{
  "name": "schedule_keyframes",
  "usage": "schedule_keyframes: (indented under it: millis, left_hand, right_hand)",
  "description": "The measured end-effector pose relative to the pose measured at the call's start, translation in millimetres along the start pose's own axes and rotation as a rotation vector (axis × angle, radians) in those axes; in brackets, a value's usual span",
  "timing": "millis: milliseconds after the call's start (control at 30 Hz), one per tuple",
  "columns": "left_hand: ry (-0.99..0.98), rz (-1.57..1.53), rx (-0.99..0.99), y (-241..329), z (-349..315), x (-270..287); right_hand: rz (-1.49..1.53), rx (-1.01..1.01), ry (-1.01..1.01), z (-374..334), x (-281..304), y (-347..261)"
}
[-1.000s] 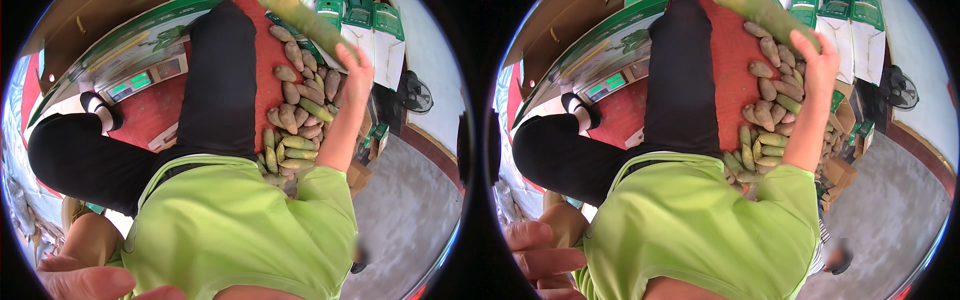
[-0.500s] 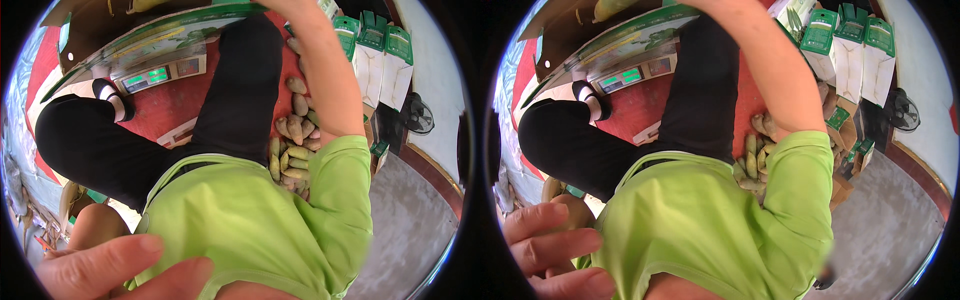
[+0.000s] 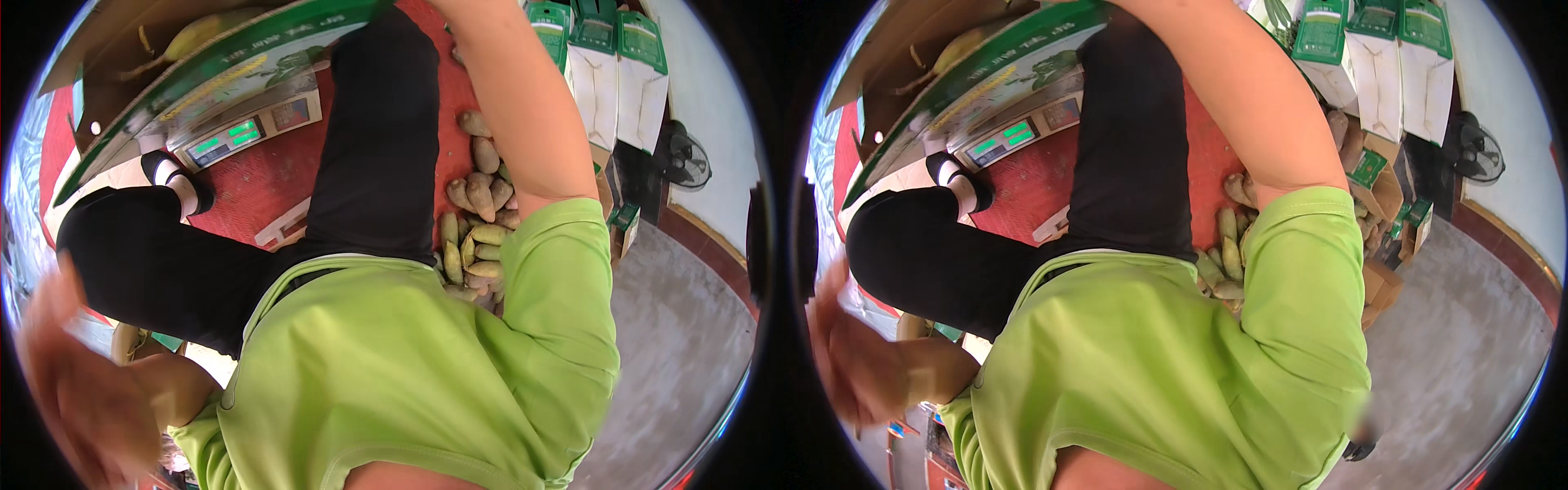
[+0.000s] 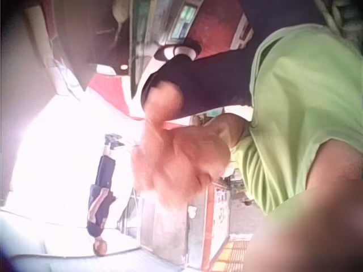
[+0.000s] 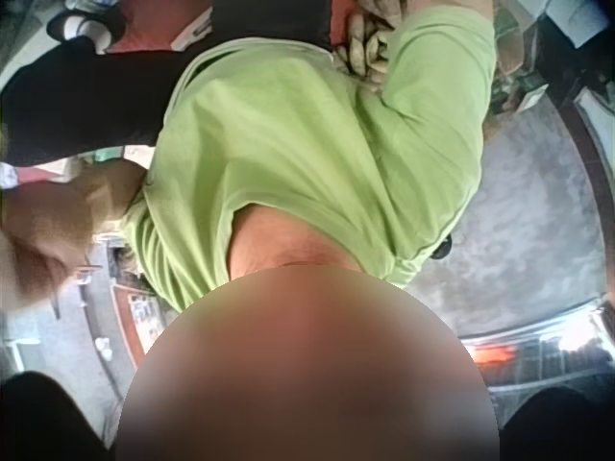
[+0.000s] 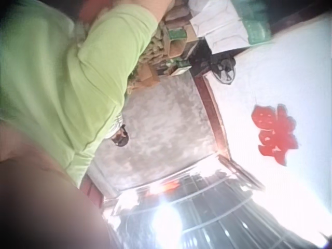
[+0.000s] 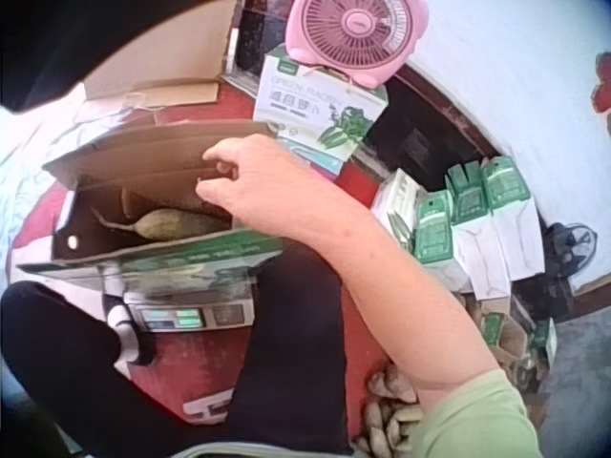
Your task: Sorting and weighing green radishes into boxes for packaging.
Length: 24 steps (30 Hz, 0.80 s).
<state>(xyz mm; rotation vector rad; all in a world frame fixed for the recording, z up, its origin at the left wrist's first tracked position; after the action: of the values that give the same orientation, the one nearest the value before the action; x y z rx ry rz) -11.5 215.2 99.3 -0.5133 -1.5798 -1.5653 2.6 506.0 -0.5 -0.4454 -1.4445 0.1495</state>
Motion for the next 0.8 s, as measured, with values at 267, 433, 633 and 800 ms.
schedule_keyframes:
  millis: [267, 433, 633, 800]
  left_hand:
    - [0.504, 0.249, 0.014, -23.8, 27.1, -37.7]
    - [0.457, 0.361, 0.009, -45.0, 31.2, -59.6]
    - [0.451, 0.59, 0.05, -59.1, 31.9, -74.5]
    - [0.506, 0.635, -0.021, -59.6, 27.3, -69.6]
  right_hand:
    - [0.69, -0.756, 0.283, -164.4, 16.4, 144.9]
    - [0.015, -0.799, 0.159, -320.3, -74.2, 241.6]
    - [-0.25, -1.235, -0.224, -516.5, -181.5, 278.9]
    - [-0.321, -1.325, -0.435, -559.0, -203.1, 261.7]
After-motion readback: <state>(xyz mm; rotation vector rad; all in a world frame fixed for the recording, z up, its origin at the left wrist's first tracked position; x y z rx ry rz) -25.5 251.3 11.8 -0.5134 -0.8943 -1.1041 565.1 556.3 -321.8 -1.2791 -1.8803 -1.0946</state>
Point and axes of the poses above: each hand's wrist, its own z-axis towards the middle knuckle, its own x-axis out of the back of the hand, y = z × x, the point moved 10 cm from there along z, towards the middle knuckle, and after that the axes turned 10 degrees about -z, right-handed, at the moved point
